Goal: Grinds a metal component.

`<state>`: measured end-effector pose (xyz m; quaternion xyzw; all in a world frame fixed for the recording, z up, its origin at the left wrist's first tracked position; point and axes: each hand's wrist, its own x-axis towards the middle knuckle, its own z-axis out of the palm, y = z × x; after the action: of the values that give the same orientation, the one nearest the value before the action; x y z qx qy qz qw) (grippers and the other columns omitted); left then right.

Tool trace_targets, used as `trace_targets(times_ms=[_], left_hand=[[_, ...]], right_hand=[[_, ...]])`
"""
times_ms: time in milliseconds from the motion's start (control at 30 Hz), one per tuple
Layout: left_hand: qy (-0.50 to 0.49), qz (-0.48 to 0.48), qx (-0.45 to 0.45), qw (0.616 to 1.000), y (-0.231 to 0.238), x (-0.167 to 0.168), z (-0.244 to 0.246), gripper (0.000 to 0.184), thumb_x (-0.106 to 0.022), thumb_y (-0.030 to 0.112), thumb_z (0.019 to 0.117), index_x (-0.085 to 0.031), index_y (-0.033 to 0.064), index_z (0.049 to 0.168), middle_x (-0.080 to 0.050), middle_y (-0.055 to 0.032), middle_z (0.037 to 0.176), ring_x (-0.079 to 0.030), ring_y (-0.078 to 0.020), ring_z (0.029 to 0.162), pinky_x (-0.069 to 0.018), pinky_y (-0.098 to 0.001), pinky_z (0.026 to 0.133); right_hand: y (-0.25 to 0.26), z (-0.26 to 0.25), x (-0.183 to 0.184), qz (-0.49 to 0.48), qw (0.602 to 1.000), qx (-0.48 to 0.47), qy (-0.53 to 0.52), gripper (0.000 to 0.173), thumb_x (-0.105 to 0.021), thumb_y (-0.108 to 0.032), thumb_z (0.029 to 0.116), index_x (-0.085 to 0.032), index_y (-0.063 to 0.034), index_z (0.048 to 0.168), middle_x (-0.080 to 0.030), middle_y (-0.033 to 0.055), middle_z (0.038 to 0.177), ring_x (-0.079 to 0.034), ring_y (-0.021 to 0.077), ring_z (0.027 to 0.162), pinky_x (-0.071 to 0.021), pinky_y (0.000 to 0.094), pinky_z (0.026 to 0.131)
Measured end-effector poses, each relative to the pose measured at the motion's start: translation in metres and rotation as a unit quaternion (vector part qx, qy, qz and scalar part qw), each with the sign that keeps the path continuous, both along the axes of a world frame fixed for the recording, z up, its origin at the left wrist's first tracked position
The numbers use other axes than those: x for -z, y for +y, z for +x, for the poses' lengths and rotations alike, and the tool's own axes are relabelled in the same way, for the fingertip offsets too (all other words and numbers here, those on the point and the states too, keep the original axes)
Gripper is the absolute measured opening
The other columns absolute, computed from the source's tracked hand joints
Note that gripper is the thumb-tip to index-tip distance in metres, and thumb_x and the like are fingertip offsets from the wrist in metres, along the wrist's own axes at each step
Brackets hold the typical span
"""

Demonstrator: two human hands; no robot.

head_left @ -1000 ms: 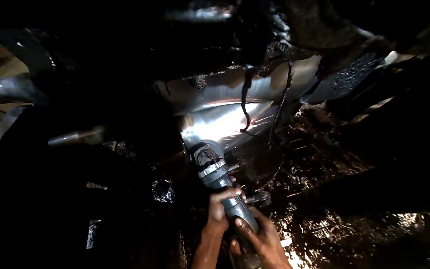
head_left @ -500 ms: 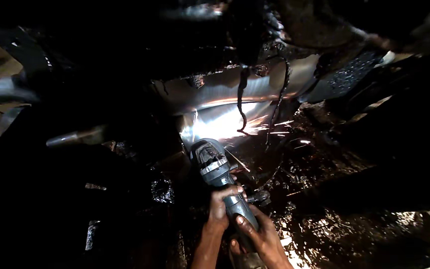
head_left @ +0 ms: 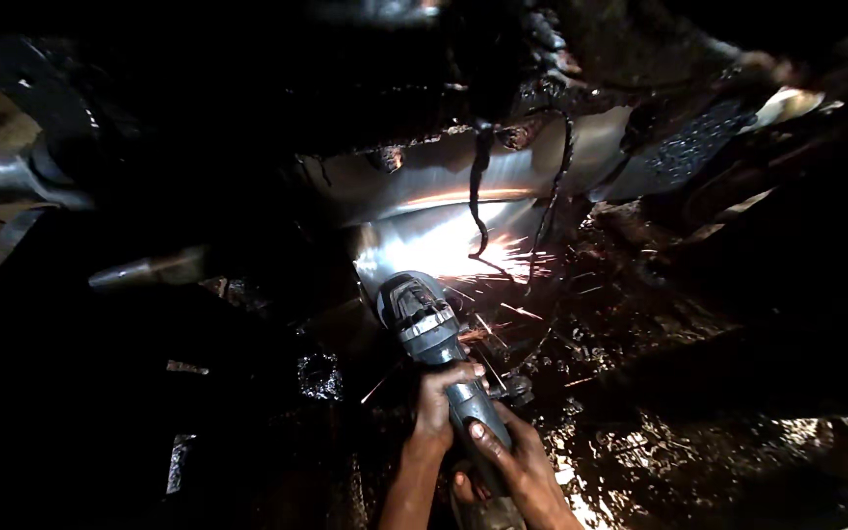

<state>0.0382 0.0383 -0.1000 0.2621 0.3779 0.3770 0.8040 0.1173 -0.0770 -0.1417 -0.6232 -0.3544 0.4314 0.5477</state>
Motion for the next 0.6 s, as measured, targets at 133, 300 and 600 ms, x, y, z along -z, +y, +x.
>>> trace_targets(times_ms=[133,300,600], left_hand=[[0.004,-0.005,-0.002,1.0,-0.0005,-0.0037,0.0023,0.03,-0.064,0.006,0.0712,-0.06,-0.0022,0.1,-0.064,-0.01,0.072,-0.066,-0.0188,0.062,-0.0587,-0.0338,0.061],[0.006,-0.003,0.002,1.0,0.0003,-0.0059,0.0029,0.028,-0.062,0.004,0.0737,-0.06,-0.0016,0.101,-0.064,-0.0092,0.072,-0.066,-0.0179,0.062,-0.0585,-0.0328,0.062],[0.019,-0.001,0.005,1.0,0.0011,-0.0085,0.0046,0.022,-0.062,0.004,0.0741,-0.061,-0.0011,0.095,-0.064,-0.0092,0.071,-0.065,-0.0171,0.062,-0.0581,-0.0318,0.061]], right_hand=[[0.0007,0.0018,0.0,0.007,1.0,-0.004,0.006,0.063,-0.067,-0.064,0.0879,-0.07,-0.008,0.117,-0.074,-0.0008,0.098,-0.071,0.0072,0.087,-0.061,0.0304,0.08],[0.0021,0.0024,-0.0008,0.008,1.0,-0.005,0.003,0.064,-0.066,-0.064,0.0886,-0.069,-0.0071,0.119,-0.073,-0.0015,0.099,-0.07,0.0058,0.089,-0.0604,0.0289,0.082],[0.0038,0.0038,0.001,0.007,1.0,-0.011,0.017,0.065,-0.067,-0.063,0.0884,-0.068,-0.0064,0.121,-0.074,-0.0009,0.099,-0.071,0.0073,0.088,-0.0608,0.0302,0.081]])
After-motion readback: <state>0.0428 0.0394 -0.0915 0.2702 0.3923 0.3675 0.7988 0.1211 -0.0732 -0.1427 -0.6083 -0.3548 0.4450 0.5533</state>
